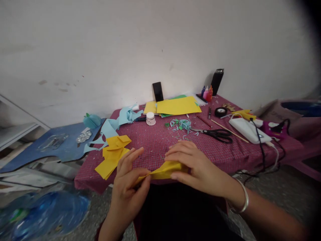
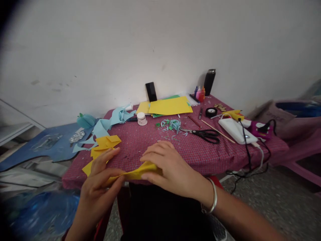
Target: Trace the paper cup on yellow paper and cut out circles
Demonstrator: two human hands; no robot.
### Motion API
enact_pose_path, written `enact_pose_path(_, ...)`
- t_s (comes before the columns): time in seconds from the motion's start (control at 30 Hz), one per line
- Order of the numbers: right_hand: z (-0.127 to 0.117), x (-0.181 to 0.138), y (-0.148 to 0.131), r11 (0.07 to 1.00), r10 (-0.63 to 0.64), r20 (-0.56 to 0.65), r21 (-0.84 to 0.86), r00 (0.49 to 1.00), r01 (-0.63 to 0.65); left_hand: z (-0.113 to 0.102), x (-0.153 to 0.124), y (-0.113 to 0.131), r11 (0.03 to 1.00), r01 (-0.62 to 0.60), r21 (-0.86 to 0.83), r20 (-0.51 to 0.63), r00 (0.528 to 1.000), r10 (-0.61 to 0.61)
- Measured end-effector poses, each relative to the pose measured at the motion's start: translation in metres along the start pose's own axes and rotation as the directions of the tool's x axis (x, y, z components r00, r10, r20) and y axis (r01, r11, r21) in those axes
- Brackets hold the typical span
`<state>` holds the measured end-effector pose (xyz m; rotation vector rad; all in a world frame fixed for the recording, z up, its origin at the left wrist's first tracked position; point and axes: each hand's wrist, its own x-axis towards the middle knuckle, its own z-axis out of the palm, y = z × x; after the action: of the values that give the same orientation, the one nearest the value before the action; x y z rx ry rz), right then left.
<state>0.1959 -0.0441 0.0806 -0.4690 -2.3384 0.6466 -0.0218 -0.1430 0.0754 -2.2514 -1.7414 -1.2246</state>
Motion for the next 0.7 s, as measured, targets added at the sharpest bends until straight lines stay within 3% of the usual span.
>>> enact_pose_path(0.2, 0.01, 0.007, -0.004, 0.995, -0.027, 0.084, -0.093, 0.996, 0.034, 0.0, 0.001, 0.003, 0.997, -0.059, 0.057, 0.017, 0.998, 0.058)
enact_pose_path(0.4, 0.016, 0.004, -0.01, 0.984, -0.056, 0.09, -0.167, 0.994, 0.07, 0.0, 0.004, 0.01, 0.918, -0.291, 0.271, 0.184, 0.951, 0.247)
enact_pose_path(0.57, 0.018, 0.002, -0.018, 0.968, -0.115, 0.088, -0.214, 0.989, 0.131, 0.016, 0.012, 0.009, 0.884, -0.428, 0.19, 0.293, 0.884, 0.365)
enact_pose_path(0.7, -0.006, -0.008, -0.012, 0.973, -0.098, 0.094, -0.199, 0.991, 0.115, 0.01, 0.016, -0.005, 0.883, -0.461, 0.094, 0.281, 0.863, 0.42)
